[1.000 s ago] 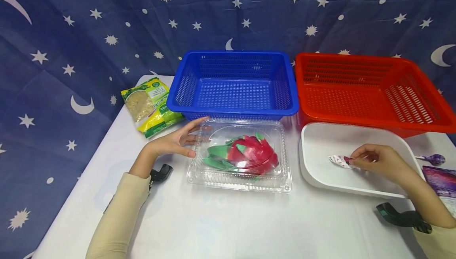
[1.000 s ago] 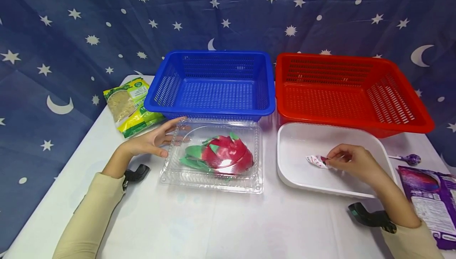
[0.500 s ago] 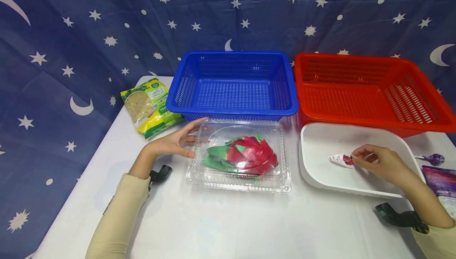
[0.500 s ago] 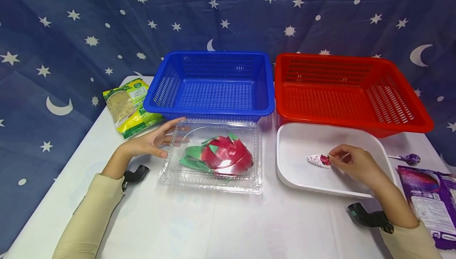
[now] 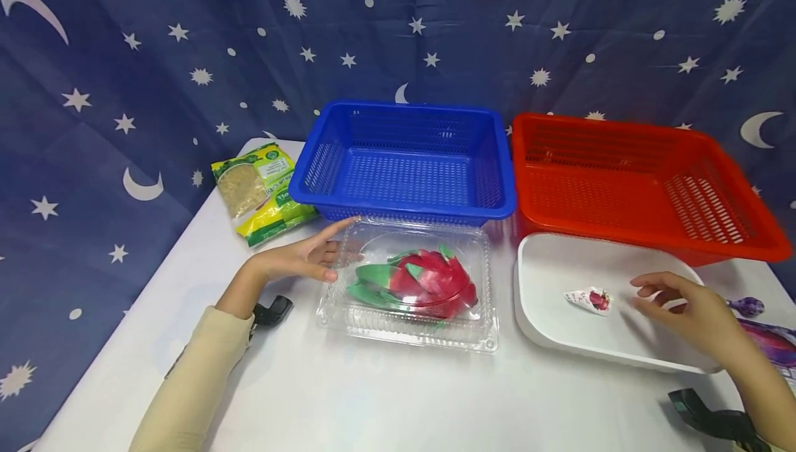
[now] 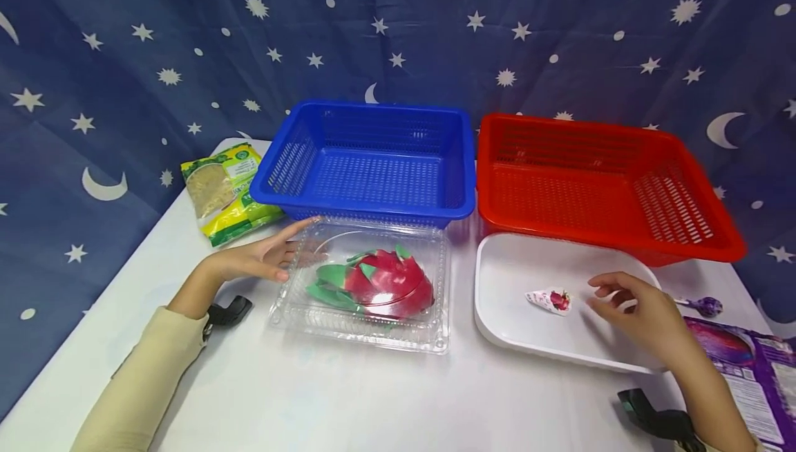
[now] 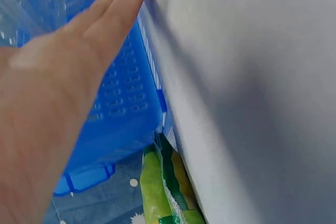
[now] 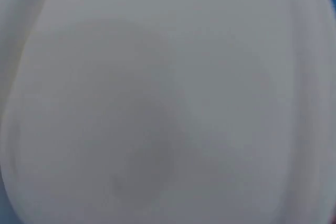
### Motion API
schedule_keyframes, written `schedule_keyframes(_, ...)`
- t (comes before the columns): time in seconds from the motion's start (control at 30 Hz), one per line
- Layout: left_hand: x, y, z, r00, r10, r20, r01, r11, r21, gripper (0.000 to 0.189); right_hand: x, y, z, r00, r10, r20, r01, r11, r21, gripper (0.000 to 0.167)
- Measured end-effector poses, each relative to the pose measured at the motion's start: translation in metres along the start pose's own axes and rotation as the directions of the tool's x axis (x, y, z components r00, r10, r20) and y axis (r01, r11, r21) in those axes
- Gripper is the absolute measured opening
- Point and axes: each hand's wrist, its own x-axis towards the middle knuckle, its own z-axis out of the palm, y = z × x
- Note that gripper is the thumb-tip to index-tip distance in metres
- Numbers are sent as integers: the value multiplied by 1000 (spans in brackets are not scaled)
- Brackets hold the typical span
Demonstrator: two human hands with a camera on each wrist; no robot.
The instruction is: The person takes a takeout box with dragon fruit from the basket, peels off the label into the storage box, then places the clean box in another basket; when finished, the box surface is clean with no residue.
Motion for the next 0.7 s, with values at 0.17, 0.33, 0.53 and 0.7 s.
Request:
schedule_keyframes(0.17,-4,4,11,998,-49,-48,52,997,64,105,-6,4,-13,998,46,-48,-47,999,-14,29)
schedule_keyframes(0.33,-9,6,22,993,-61,-100,70,994,86,100,-5,10,-24,986,136,-95,-138,990,-20,33)
schedule_keyframes(0.53,-15,7,34,985,-53,-162,66,995,77,100,-6,20,-36,961,252,-118,-229,957,175,24)
schedule_keyframes(0.7,-16,13,47,979,-34,-201,35,999,-1,102,-8,31,-48,931,290,-220,-182,894,408,36)
